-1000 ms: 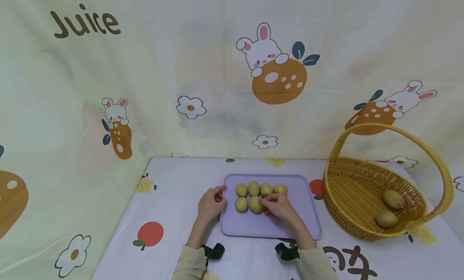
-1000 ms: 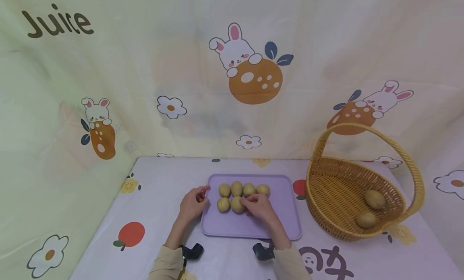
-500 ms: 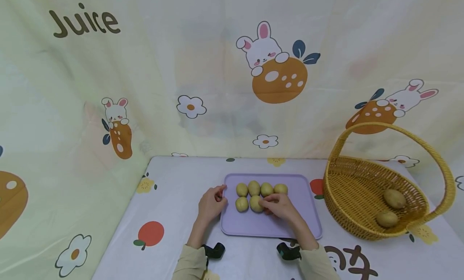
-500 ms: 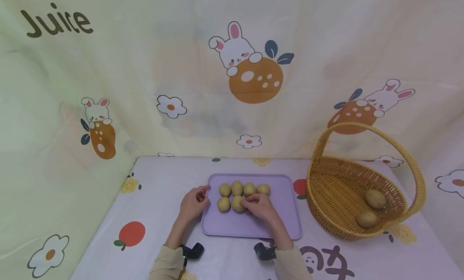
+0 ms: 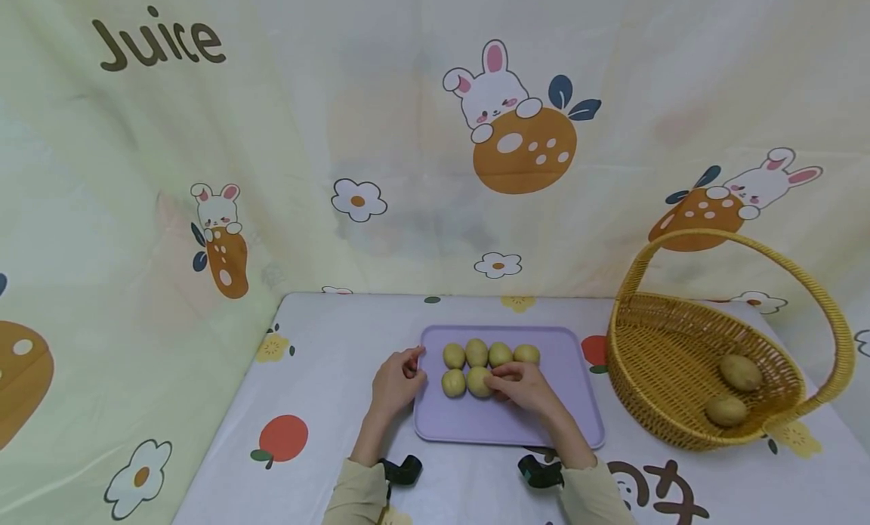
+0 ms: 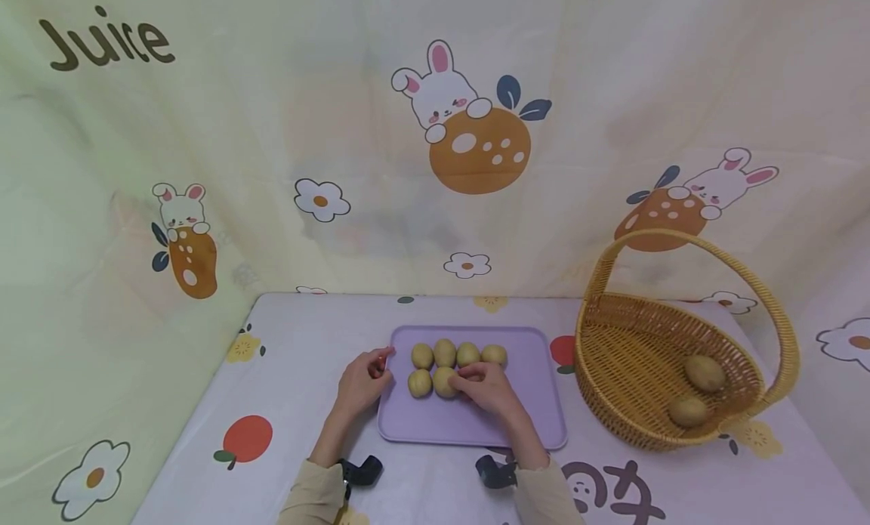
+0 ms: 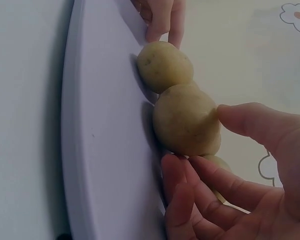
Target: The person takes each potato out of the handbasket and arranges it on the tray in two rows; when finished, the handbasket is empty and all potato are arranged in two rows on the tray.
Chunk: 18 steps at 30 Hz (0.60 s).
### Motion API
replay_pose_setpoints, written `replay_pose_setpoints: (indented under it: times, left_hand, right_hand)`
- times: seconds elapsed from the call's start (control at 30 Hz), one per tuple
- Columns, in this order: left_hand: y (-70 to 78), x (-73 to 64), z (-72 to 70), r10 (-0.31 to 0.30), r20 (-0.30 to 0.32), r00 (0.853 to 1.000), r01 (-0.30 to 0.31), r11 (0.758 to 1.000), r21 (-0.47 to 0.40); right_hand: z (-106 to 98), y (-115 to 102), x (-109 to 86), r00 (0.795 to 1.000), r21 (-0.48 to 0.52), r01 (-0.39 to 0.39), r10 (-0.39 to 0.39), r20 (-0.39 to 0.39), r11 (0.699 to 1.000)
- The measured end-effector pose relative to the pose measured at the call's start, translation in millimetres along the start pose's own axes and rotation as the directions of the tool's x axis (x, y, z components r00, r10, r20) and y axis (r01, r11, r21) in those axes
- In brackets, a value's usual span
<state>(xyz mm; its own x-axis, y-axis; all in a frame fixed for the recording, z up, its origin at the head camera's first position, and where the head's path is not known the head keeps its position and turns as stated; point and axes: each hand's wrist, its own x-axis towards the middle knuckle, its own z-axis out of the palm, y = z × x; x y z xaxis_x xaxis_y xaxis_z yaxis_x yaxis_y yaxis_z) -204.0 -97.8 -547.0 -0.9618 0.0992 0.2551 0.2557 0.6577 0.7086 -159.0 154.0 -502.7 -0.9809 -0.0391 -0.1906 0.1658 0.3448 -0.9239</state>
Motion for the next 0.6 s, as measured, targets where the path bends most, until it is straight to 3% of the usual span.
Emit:
replay_pose_setpoints:
  times: [0.4, 0.6]
  left_hand:
    - [1.0, -0.8, -0.7, -0.009, 0.005, 1.000, 0.009, 1.000, 0.005]
    - [2.6, -0.4, -1.4, -0.007, 0.007, 1.000, 0.007, 1.000, 0.002]
  right_hand:
    - [-6.4, 2.0, -1.4, 0.999, 0.004, 0.032, -0.032, 0.042, 0.999]
    - [-5.5, 3.3, -0.4, 1.000, 0.018, -0.005, 0.004, 0.026, 1.000]
